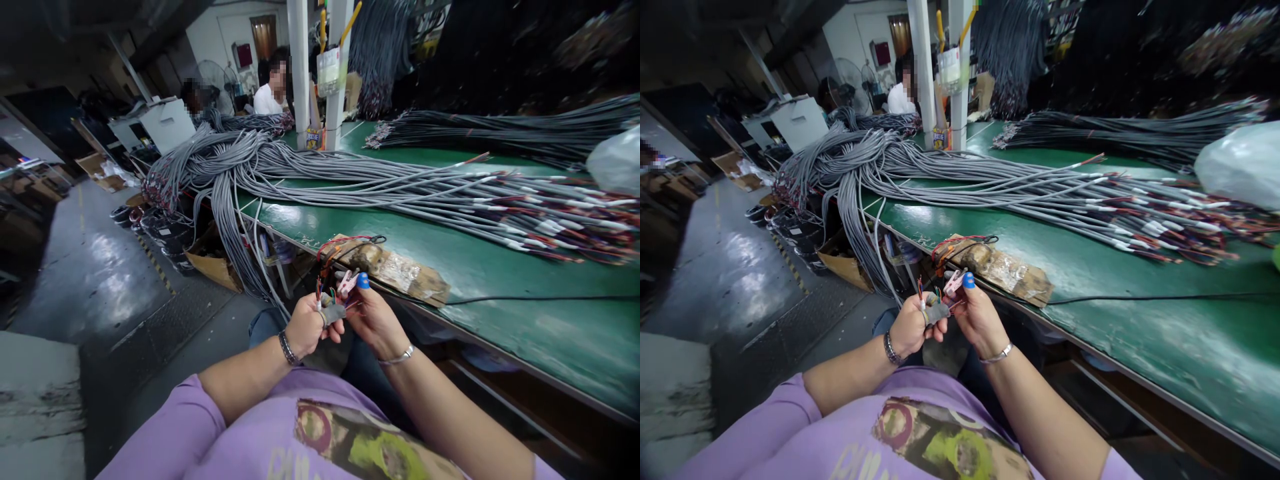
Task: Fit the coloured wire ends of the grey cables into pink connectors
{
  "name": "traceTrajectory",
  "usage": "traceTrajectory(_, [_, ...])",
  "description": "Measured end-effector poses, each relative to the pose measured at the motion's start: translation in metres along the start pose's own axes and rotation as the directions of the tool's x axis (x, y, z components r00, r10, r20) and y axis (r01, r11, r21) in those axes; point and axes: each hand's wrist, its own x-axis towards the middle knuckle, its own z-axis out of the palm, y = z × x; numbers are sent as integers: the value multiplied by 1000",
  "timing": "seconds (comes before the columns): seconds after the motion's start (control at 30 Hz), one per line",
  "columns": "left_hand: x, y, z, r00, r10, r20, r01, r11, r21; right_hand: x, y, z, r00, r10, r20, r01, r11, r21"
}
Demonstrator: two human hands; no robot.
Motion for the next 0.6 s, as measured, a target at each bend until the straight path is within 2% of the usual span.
traceTrajectory(0.13, [-2,0,-2,1000,10,-1,-10,1000,-2,0,0,1,1000,6,-29,-6,1000,31])
traceTrajectory(0.47, [-2,1,-3,1000,3,22,-4,1000,21,-4,-4,2,998,58,-17,-57,997,58])
traceTrajectory(0.6, [-9,4,-2,1000,16,19,-17,999,52,-8,-13,3,992,128,22,-129,990,48])
